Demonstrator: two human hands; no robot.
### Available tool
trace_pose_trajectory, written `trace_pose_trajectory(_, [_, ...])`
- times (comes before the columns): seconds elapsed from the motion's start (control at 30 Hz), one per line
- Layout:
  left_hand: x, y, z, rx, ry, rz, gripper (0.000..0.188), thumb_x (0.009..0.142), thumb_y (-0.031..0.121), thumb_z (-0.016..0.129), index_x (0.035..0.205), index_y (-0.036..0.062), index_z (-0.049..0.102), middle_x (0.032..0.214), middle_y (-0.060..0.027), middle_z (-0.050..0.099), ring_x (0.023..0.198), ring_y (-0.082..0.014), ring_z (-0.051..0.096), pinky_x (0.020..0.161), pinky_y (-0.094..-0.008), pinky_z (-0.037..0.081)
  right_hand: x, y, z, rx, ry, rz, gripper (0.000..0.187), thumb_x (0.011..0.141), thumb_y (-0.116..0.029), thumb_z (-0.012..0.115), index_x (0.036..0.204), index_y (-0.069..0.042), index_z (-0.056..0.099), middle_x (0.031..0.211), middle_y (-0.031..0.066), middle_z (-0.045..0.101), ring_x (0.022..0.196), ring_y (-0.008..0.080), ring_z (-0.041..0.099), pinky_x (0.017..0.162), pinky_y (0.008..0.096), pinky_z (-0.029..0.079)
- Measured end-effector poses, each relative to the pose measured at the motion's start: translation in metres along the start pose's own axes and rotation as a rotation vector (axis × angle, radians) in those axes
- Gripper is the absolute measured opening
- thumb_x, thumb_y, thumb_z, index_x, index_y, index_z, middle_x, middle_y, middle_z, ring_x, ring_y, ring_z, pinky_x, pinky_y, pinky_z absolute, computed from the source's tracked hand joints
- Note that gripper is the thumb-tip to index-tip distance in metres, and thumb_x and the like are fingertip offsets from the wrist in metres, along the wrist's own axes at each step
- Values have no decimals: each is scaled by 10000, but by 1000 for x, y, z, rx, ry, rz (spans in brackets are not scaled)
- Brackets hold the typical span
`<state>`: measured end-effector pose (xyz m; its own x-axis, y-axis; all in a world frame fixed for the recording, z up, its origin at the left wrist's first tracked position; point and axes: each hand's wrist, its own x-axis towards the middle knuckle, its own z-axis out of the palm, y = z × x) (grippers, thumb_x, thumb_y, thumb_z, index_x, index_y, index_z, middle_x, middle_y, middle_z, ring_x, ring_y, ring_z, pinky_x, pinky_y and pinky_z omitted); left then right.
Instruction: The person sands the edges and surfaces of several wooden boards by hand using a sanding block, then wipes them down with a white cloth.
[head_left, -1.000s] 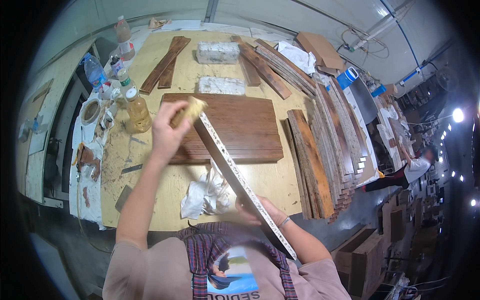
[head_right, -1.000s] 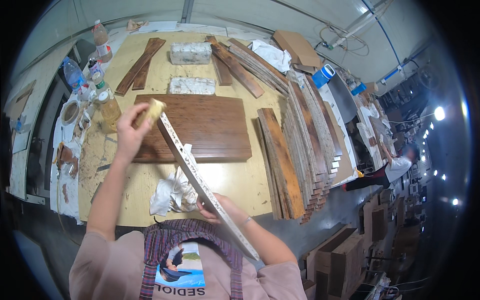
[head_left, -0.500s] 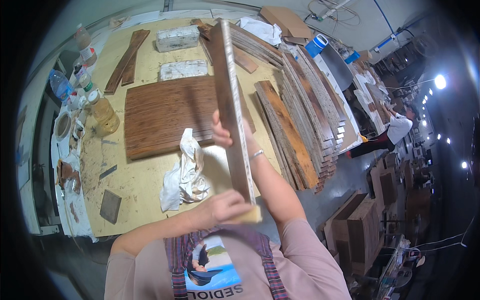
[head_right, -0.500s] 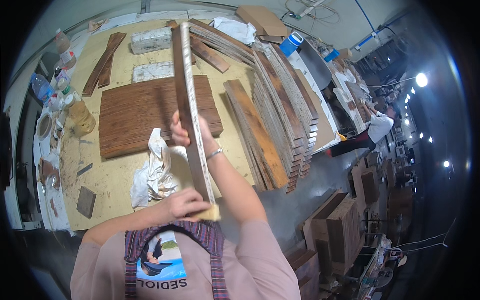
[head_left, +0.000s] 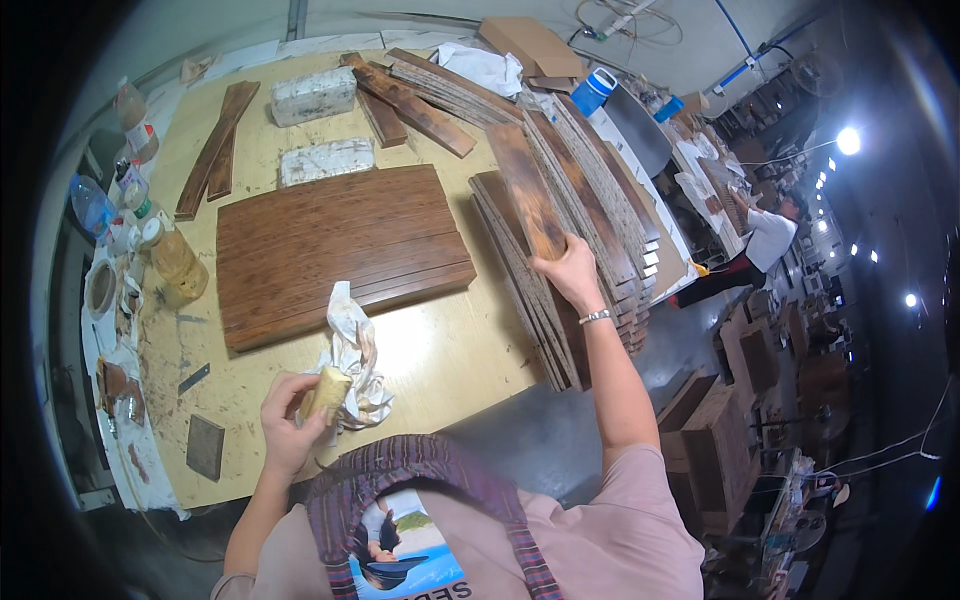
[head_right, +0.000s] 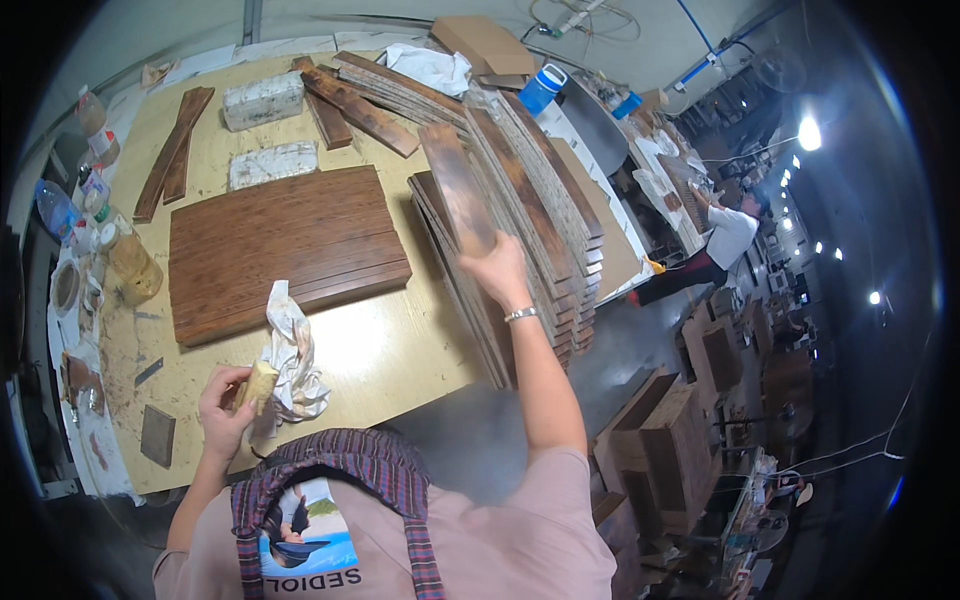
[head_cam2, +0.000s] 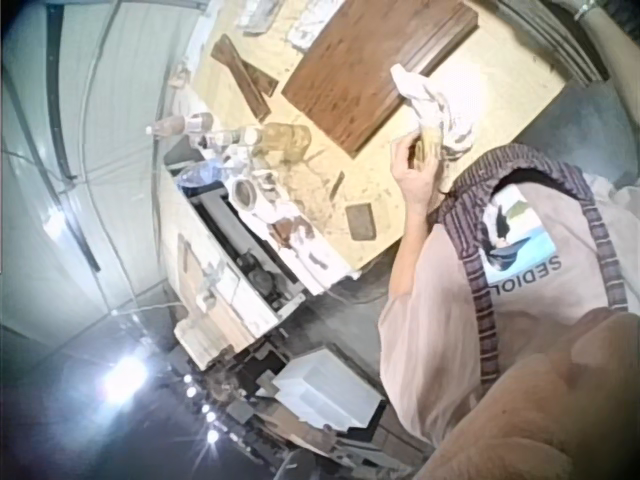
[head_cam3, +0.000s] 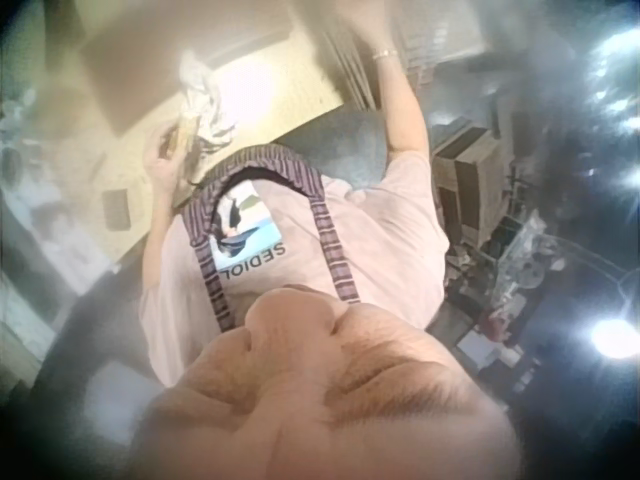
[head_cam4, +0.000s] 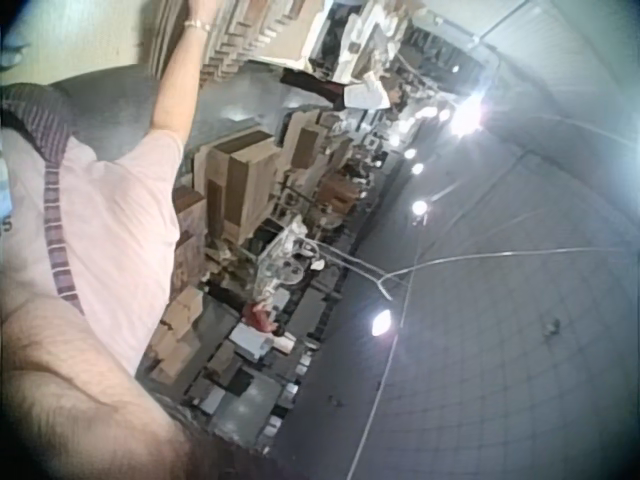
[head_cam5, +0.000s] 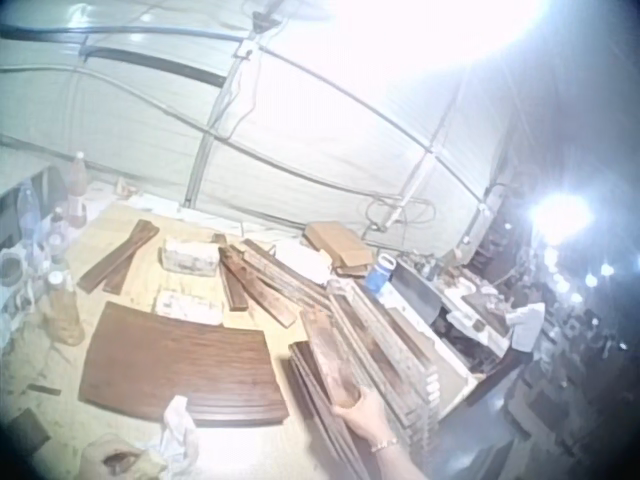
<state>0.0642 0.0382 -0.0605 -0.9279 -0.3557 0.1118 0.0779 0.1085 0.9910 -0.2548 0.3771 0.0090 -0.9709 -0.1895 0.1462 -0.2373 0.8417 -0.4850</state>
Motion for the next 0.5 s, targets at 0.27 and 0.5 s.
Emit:
trace_pose_trajectory(0.27, [-3, -34, 30, -273, -190, -154, 404, 748, 5, 691, 1144, -36, 625, 1086, -79, 591, 1005, -160, 576, 893, -294, 478, -15, 29, 54, -119, 181, -118, 476, 695, -157, 748, 1125, 13, 634, 1113, 195, 546, 1081, 370, 503, 1006, 432, 412])
trace_pose_trajectory(0.5, [0, -74, 33, -35, -197, -180, 394, 734, 55, 727, 1123, 21, 674, 1040, -75, 623, 939, -167, 585, 878, -285, 469, -67, -71, 164, 69, 21, -709, 293, 716, -42, 736, 971, -9, 597, 1035, 159, 572, 992, 329, 575, 877, 408, 510])
